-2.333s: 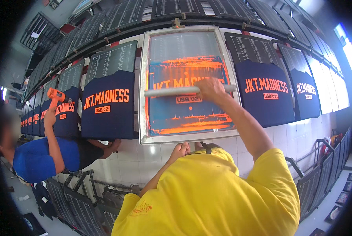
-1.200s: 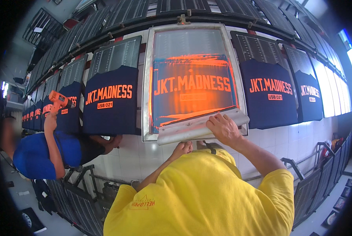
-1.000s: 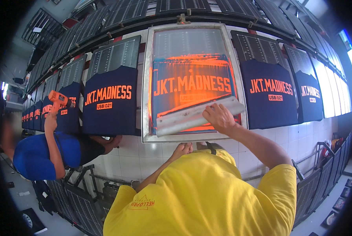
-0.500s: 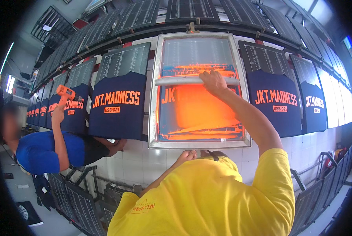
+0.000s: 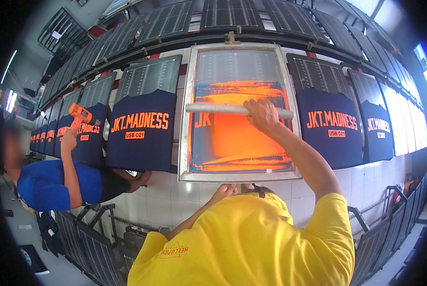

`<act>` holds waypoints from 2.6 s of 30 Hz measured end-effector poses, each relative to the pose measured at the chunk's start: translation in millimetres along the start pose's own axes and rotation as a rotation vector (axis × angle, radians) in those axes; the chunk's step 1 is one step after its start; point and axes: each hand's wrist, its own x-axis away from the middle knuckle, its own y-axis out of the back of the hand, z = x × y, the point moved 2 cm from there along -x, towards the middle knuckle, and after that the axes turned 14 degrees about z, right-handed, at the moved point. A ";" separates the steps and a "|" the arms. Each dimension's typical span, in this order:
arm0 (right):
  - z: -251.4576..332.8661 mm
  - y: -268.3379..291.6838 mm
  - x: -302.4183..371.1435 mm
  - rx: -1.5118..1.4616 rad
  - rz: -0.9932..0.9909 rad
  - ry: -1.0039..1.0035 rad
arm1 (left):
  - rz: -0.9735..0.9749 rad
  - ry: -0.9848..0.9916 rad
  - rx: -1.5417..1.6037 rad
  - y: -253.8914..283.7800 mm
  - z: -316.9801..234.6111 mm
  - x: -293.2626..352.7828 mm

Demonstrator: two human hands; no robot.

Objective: The person performs screen printing on navy blue t-shirts by applying orange ink through a screen with a squeegee and lifting the frame.

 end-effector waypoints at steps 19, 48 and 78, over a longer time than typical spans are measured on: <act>36.7 -18.6 35.1 0.041 0.207 0.044 | 0.026 -0.041 -0.020 10.0 30.2 -10.3; 87.9 -44.6 196.4 -0.050 0.096 0.008 | 0.101 0.132 0.150 4.9 -3.8 3.4; -68.7 -106.5 221.2 -0.825 -0.504 -0.843 | -0.784 0.121 -0.783 166.8 -75.8 77.0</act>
